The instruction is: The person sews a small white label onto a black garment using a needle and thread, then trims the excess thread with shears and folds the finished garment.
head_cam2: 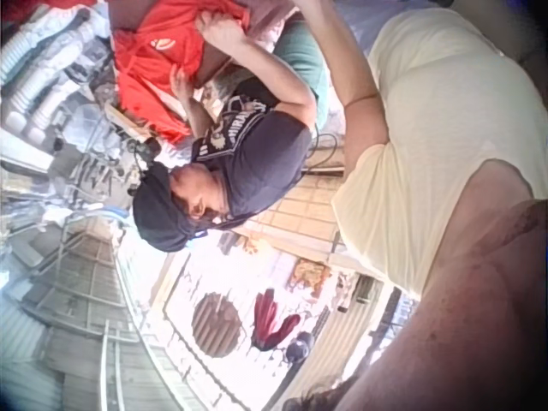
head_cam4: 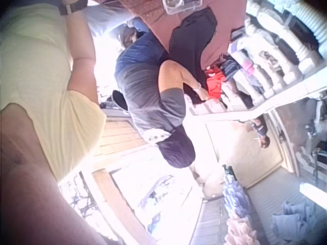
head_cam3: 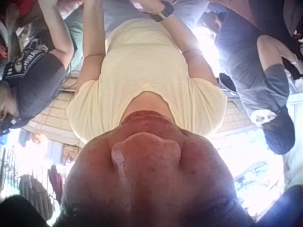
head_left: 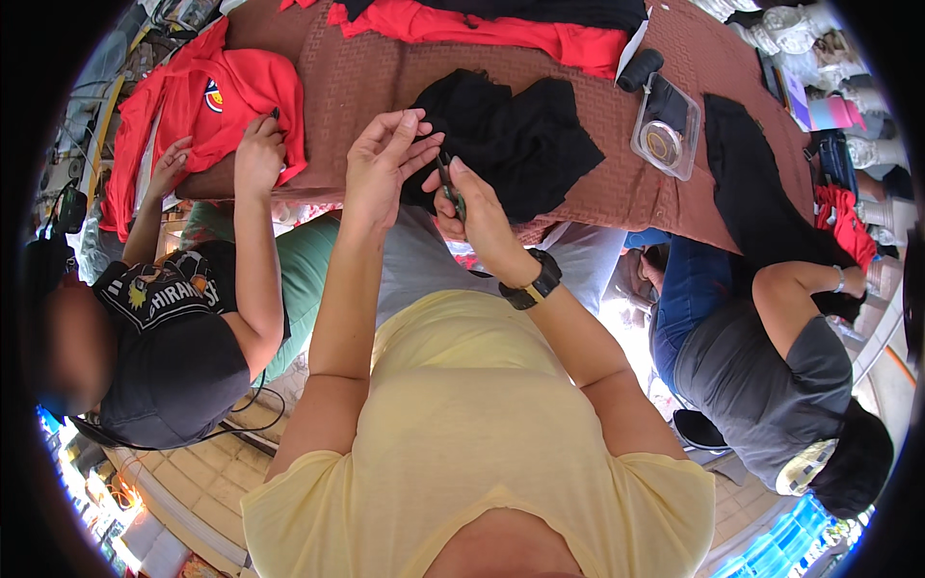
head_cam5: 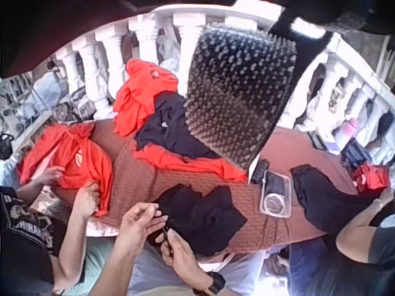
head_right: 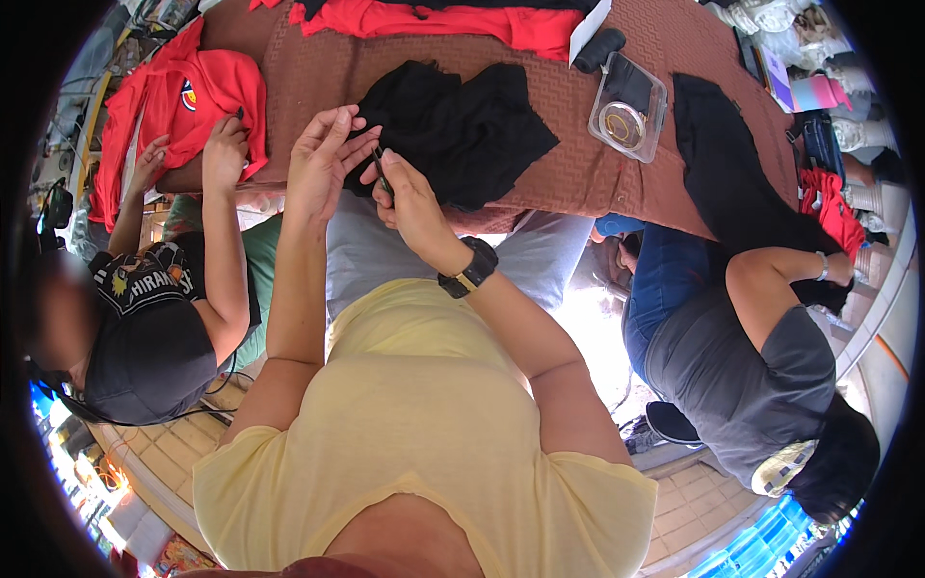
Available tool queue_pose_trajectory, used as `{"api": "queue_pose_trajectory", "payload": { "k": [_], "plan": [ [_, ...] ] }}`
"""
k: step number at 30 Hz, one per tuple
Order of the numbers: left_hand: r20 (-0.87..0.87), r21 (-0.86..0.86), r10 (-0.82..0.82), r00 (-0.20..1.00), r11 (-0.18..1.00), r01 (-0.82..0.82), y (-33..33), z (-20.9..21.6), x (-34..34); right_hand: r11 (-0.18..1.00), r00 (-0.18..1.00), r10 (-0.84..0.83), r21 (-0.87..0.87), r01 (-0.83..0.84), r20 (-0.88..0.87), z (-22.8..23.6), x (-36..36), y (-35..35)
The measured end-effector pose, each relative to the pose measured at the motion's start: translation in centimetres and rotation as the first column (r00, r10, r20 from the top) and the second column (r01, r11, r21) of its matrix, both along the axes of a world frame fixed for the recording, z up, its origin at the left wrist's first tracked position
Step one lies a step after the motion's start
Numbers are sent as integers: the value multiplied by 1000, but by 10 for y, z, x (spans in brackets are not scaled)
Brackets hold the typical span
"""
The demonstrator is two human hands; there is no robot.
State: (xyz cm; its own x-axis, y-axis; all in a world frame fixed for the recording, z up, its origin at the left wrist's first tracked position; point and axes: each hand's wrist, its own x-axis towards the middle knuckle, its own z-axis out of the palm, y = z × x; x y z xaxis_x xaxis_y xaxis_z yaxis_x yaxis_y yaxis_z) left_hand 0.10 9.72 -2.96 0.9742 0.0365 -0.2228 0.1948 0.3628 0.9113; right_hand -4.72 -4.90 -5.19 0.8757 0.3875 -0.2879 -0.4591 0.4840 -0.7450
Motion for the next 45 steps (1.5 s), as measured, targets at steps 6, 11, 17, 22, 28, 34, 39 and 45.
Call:
{"api": "queue_pose_trajectory", "payload": {
  "k": [6,11,17,22,28,34,39,45],
  "plan": [
    [13,-38,8,1000,999,-8,1,-1,-2,994,994,-106,-5,106,-7,-9,9,15],
    [25,-38,26,999,999,-25,2,-3,-4,992,992,-125,10,125,-7,-7,13,17],
    [57,-32,7,998,999,-5,1,-4,-6,992,992,-125,7,125,-11,-2,14,14],
    [93,-27,-17,995,999,20,1,-4,-6,990,991,-137,39,136,10,-5,15,14],
    [134,-57,-26,991,998,34,-2,-4,-5,990,990,-139,32,138,12,-6,18,10],
    [159,39,-58,986,998,52,1,-4,-4,989,991,-136,53,136,-4,-5,22,13],
    [165,34,-85,983,996,81,-2,-12,-1,987,990,-144,76,144,-10,-10,23,11],
    [140,267,-139,980,959,98,11,7,13,962,961,-90,-228,152,262,9,15,-29]
  ]
}}
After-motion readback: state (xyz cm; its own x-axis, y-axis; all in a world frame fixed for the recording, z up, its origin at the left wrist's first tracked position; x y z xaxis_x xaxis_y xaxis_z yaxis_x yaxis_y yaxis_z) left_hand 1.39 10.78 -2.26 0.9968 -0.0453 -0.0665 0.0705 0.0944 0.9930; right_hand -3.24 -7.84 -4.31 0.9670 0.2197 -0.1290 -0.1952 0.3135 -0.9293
